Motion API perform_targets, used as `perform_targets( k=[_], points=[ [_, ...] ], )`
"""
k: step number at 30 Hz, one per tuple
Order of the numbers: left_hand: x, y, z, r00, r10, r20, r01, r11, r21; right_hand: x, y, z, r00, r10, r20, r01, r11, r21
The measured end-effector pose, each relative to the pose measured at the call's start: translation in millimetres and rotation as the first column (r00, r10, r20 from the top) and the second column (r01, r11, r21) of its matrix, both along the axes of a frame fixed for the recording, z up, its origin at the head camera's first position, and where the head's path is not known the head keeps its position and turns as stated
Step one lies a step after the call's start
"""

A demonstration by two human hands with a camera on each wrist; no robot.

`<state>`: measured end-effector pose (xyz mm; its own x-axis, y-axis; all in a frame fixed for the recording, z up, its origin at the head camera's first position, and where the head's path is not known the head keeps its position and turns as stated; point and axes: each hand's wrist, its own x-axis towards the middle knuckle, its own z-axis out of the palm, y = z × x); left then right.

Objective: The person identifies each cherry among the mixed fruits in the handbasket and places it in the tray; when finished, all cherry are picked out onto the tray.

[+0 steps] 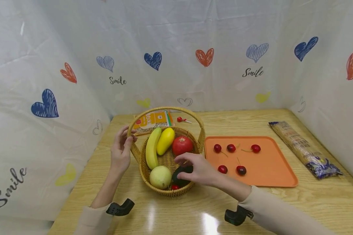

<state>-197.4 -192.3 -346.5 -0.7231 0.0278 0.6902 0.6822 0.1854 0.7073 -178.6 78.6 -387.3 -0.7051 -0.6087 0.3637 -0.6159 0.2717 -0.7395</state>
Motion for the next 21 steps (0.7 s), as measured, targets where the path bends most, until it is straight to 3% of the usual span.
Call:
perform_targets(
  k=[7,13,21],
  points=[
    [-0.1,-0.2,-0.5,1.0,-0.007,0.001,0.007,1.0,0.006,10.0,-25.9,1.0,0.994,0.103,0.025,-0.102,0.994,-0.035],
    [-0.1,-0.8,-0.4,1.0,-0.013,0.004,0.013,1.0,0.012,13.9,-33.7,-0.8,0.991,0.085,0.107,-0.093,0.992,0.079],
    [0.5,0.5,0.9,1.0,-0.003,0.009,0.003,1.0,0.009,8.1,-32.2,-0.1,0.997,0.054,-0.056,-0.034,0.95,0.311]
  ],
)
